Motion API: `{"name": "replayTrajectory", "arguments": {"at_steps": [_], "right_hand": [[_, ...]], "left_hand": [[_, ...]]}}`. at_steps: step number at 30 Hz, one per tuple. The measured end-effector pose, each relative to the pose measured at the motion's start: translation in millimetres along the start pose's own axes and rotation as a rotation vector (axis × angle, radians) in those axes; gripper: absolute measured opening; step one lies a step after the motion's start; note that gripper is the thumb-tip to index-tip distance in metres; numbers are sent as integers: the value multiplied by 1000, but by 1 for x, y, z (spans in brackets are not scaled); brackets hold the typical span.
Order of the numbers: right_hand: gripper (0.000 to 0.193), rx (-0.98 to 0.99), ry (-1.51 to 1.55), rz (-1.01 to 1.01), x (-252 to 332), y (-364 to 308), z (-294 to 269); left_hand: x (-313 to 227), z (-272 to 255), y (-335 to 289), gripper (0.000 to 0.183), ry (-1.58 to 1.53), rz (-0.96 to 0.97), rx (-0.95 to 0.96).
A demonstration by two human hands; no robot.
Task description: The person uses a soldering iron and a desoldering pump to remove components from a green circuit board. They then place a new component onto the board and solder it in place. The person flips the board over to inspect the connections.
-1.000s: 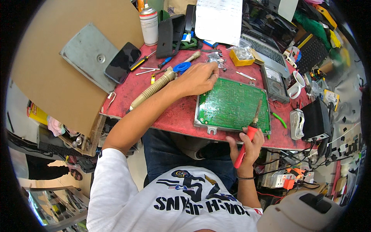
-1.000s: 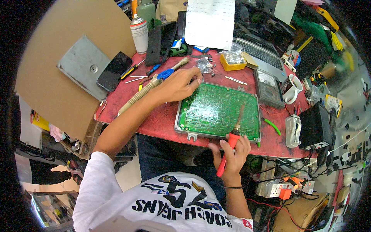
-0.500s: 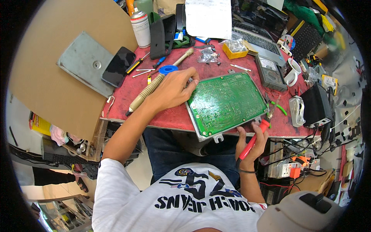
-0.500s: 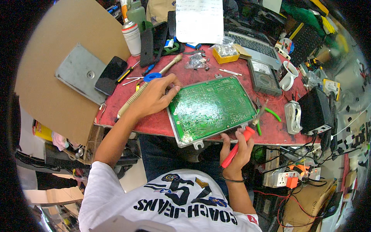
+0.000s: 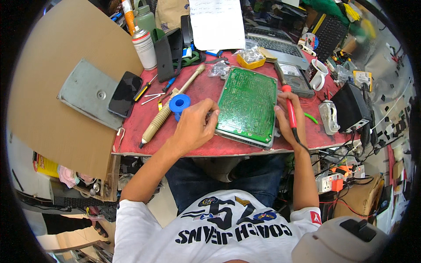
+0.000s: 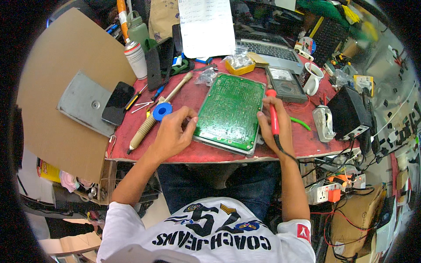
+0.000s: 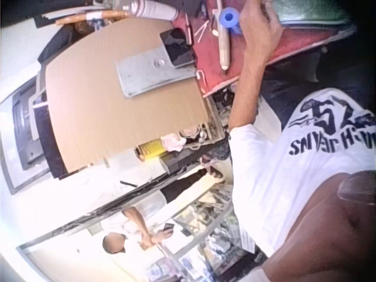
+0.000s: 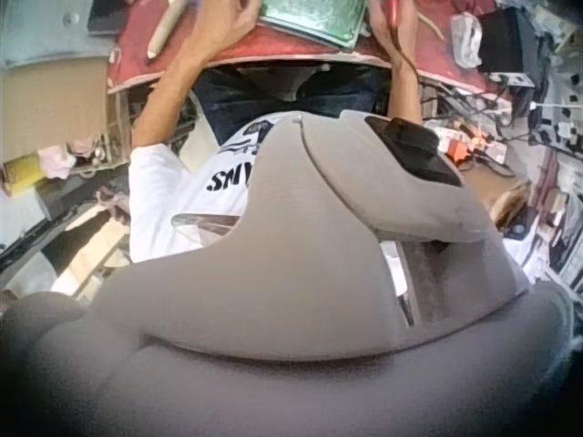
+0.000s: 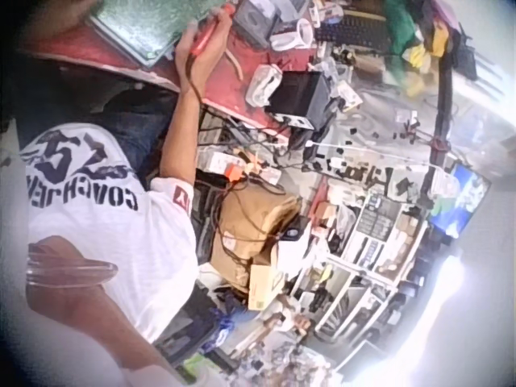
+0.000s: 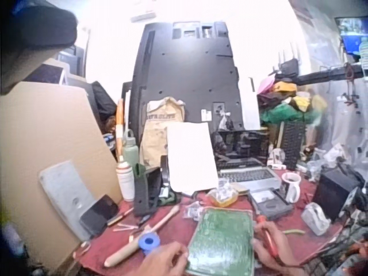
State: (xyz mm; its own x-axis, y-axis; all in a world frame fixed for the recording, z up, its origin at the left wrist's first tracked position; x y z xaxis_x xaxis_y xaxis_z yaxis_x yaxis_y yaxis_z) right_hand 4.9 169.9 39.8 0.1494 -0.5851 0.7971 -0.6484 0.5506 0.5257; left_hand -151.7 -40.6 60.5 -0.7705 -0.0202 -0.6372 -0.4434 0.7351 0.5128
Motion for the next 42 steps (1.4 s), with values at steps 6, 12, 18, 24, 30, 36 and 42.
{"name": "replayTrajectory", "arguments": {"at_steps": [6, 12, 18, 24, 30, 36, 42], "right_hand": [[39, 45, -52, 15, -8, 24, -10], [41, 29, -96, -109, 38, 5, 0], [41, 138, -26, -46, 40, 13, 35], [33, 22, -92, -50, 42, 11, 29], [45, -85, -390, -193, 62, -41, 5], [56, -97, -488, -150, 53, -81, 6], [58, -114, -532, -125, 38, -67, -40]], "left_hand": [[-13, 13, 23, 7, 79, 150, 44], [-20, 42, 64, 11, -65, 168, 116], [-24, 65, 70, 14, -97, 196, 156], [-22, 62, 68, 14, -161, 187, 221], [2, 36, 61, 13, 108, 89, 11], [9, 43, 57, 14, -8, 8, 0], [-17, 71, 50, 11, -171, 52, 150]]}}
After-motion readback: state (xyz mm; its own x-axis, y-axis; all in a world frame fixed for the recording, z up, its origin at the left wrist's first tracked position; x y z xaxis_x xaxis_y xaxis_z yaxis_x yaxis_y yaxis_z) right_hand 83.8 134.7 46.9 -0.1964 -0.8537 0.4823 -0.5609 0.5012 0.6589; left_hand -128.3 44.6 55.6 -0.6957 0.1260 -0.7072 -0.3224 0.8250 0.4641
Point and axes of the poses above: each hand's wrist, its own y-axis towards the middle knuckle, its own z-axis out of the palm, x = y × z, the point moved 9 cm from there along y, towards the middle knuckle, and after that the axes turned 1 degree about x, right-handed, at the moved point
